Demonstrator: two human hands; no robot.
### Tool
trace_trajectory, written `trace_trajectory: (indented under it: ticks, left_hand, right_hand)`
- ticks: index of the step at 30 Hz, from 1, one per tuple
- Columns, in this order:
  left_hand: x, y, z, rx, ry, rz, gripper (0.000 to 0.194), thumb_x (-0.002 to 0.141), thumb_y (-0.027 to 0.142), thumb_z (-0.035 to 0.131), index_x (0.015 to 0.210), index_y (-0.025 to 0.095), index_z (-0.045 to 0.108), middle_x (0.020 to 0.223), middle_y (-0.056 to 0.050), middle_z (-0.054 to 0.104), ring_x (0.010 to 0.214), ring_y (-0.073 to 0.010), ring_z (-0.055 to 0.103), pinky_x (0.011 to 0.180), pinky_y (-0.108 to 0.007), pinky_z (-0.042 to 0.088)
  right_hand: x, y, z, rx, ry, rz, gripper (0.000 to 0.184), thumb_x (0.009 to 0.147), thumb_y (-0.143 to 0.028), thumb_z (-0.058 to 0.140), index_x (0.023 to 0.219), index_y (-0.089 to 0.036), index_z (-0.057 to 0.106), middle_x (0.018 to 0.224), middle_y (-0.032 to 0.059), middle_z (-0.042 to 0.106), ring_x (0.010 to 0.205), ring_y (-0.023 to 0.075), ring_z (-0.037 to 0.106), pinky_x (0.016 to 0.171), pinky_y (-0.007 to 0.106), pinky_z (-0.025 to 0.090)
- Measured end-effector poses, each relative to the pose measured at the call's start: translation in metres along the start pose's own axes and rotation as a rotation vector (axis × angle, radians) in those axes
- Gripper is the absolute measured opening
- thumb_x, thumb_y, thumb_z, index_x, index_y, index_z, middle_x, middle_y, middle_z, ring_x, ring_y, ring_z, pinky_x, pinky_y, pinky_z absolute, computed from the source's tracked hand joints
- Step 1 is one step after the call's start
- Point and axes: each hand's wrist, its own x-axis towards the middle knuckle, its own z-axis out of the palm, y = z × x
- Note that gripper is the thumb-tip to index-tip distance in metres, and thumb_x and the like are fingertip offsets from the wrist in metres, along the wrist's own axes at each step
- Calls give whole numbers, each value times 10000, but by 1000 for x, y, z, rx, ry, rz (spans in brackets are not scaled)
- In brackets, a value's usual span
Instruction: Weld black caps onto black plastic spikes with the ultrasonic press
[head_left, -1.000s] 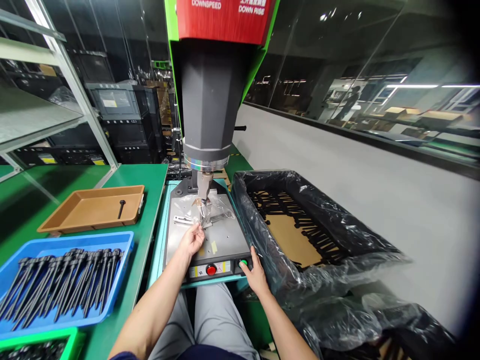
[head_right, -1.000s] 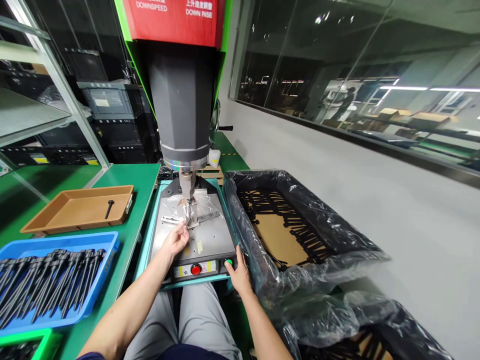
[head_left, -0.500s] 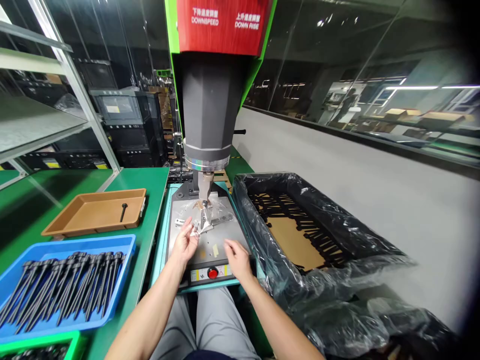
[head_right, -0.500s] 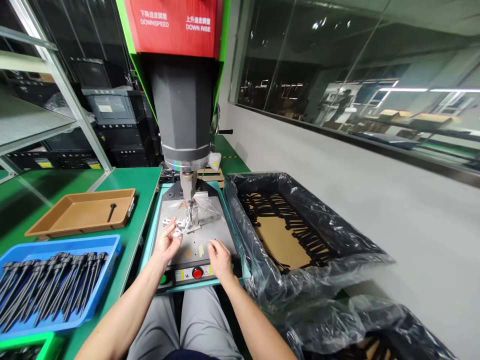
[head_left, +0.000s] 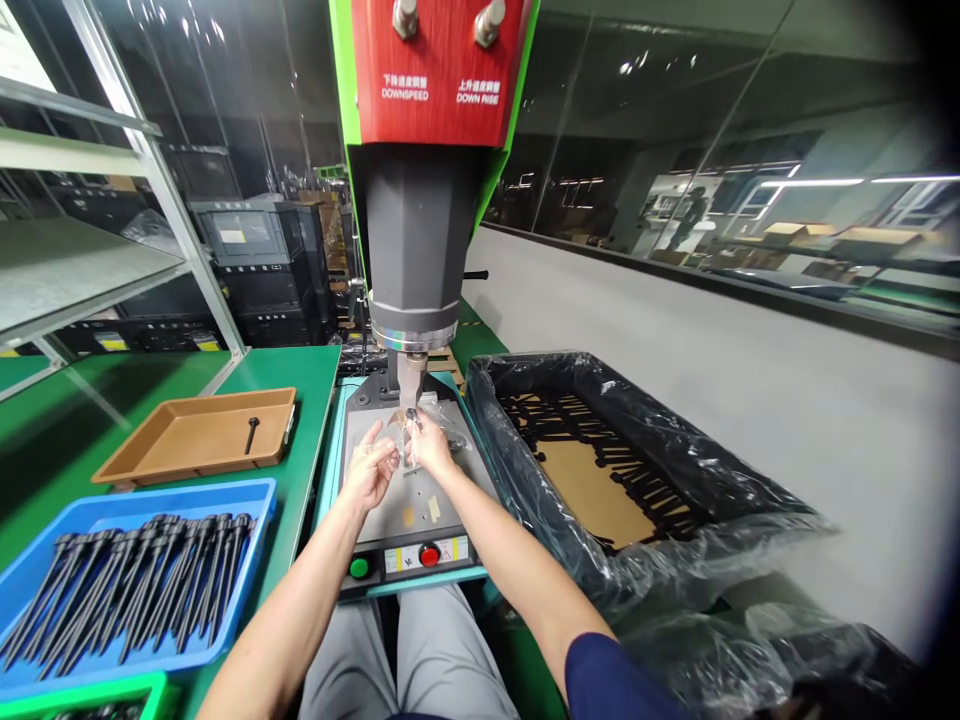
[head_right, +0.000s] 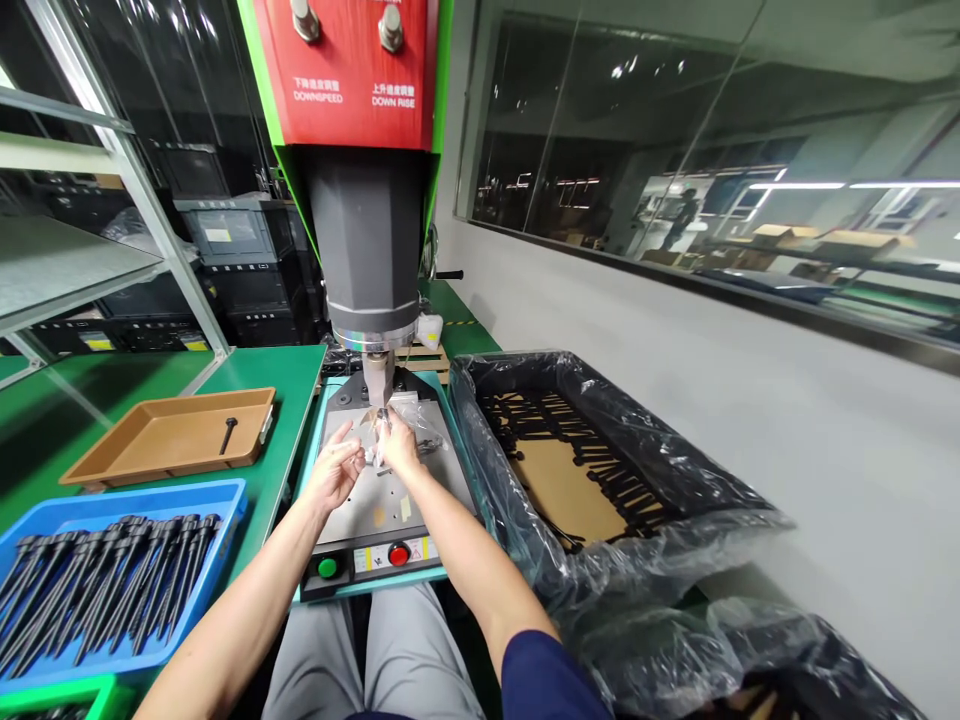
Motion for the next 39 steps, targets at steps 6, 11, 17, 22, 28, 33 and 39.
trace_trajectory:
  ticks: [6,11,17,22,28,33,39]
  left_hand:
    - [1,4,4,46,-1,-27,789,640,12,754,1339,157,420,654,53,609,539,-76,594,535,-165,502]
    - [2,6,1,80,-9,-22,834,663,16,741,1393,157,364,655,48,608,539,-83,589,544,-183,506]
    - [-3,6,0,108,-30,-26,860,662,27,738,1418,154,349,664,41,614,525,-79,575,513,-178,475]
    - [-12,0,-6,168,-13,-62,887,624,46,763,1408,145,359,661,45,612,534,-92,580,505,-193,474]
    - [-16,-11,-28,244,53,-163,732,623,56,768,1280,175,468,699,30,623,529,-88,581,490,-180,470]
    - [-45,-23,-53,417,262,-251,428,650,193,813,1021,147,605,742,-27,655,557,-104,612,492,-183,458]
    - [-114,-33,-49,711,115,-16,327,611,167,832,915,178,714,903,-58,701,796,-153,626,686,-215,487]
  right_hand:
    - [18,-14,-11,-75,-37,36,227,909,-368,539,904,-185,673,485,-36,570,441,121,567,516,210,453]
    - [20,-27,-17,-111,5,14,187,897,-329,555,959,-197,672,543,-22,613,538,142,605,559,216,447]
    - [-2,-26,-21,-114,72,-13,304,937,-314,459,1182,-183,582,585,-23,636,523,140,602,599,233,467]
    - [-48,5,-26,16,138,-39,361,925,-384,443,1197,-171,551,573,-35,622,464,146,586,530,253,478]
    - [-105,36,-47,59,118,-2,351,865,-437,537,1054,-156,628,549,-29,569,503,158,572,512,259,470]
    - [-133,25,-65,136,114,-197,243,829,-380,610,942,-179,686,867,59,610,783,178,598,578,235,491]
    - [-152,3,-60,301,-53,-212,209,837,-348,630,942,-178,689,864,45,604,757,154,589,566,219,480]
